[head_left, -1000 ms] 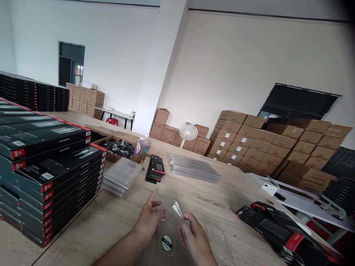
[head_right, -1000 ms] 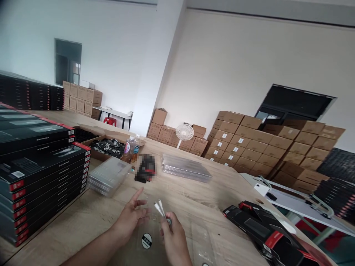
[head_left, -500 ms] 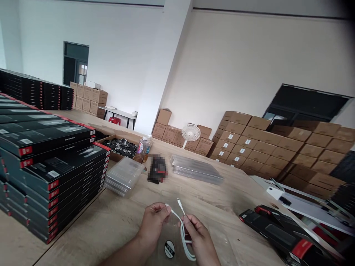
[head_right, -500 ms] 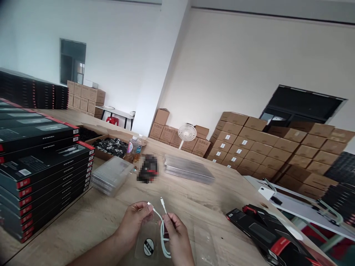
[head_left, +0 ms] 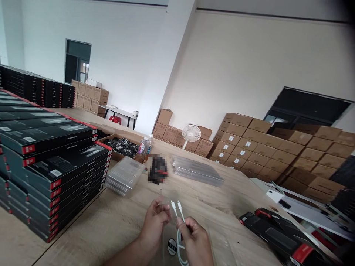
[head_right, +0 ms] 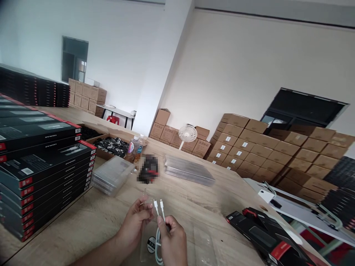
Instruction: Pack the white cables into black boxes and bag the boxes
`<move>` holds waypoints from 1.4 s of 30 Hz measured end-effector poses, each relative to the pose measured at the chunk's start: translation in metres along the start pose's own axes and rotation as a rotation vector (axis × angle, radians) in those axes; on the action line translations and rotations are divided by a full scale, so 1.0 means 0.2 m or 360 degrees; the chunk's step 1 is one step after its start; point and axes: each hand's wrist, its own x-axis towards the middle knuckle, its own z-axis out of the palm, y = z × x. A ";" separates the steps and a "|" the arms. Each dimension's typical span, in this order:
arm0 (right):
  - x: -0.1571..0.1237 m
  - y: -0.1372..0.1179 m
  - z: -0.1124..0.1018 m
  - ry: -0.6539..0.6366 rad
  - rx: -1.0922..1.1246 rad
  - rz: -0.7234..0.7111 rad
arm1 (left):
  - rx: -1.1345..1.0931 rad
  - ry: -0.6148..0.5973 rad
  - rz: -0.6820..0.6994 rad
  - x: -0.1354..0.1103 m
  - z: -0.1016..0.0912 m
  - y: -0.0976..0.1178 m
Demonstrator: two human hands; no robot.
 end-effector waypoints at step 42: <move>-0.04 0.02 0.08 0.0208 -0.0302 -0.0444 | 0.0198 -0.0048 -0.0018 0.00 0.01 0.09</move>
